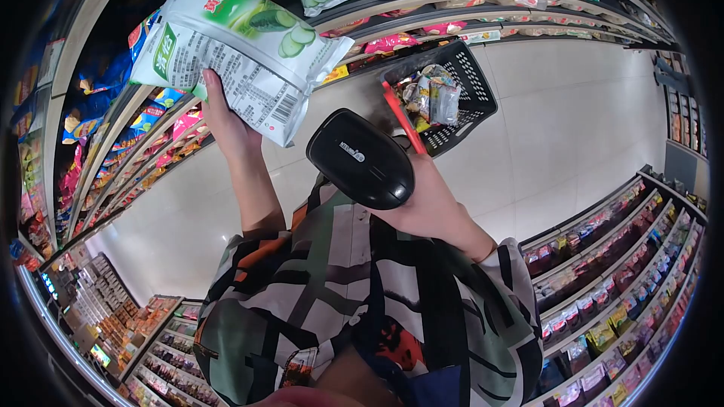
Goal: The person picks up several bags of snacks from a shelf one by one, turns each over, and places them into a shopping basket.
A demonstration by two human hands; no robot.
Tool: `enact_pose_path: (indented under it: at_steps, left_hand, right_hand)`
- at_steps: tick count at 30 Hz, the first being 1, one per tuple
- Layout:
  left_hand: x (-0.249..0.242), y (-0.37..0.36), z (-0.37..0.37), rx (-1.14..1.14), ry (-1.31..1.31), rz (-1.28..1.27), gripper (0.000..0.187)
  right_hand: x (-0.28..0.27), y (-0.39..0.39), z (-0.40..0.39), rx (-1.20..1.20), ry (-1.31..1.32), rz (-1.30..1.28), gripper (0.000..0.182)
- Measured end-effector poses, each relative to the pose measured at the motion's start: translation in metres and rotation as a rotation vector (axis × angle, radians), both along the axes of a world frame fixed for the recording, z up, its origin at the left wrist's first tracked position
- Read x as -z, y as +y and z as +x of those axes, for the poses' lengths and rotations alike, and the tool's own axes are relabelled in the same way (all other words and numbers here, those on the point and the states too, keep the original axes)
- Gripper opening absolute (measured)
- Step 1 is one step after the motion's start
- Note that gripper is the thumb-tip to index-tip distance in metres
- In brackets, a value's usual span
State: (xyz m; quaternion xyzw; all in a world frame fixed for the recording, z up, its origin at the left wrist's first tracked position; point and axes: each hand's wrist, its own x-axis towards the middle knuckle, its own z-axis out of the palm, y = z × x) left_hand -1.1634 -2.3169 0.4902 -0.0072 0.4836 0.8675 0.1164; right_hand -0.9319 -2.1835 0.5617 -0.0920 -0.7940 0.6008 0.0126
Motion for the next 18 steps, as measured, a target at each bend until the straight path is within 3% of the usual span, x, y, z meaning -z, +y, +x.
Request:
enact_pose_path:
  at_steps: [3,5,8,15,18]
  left_hand:
    - [0.0,0.018,0.017,0.004,0.047,-0.056,0.045]
    - [0.014,0.009,0.005,0.011,0.061,-0.099,0.047]
    - [0.025,0.027,0.014,0.139,0.073,-0.079,0.047]
    - [0.063,0.102,0.048,0.508,0.021,-0.157,0.042]
    - [0.097,0.133,0.071,0.717,-0.05,-0.132,0.037]
  right_hand:
    - [0.003,0.013,0.018,0.025,0.04,0.02,0.072]
    - [0.0,-0.002,0.001,0.218,-0.014,-0.161,0.035]
    - [0.012,0.004,0.02,0.246,0.047,-0.092,0.033]
    - [0.021,0.0,0.069,0.64,0.003,-0.094,0.031]
    - [0.025,-0.005,0.085,0.795,-0.051,-0.218,0.03]
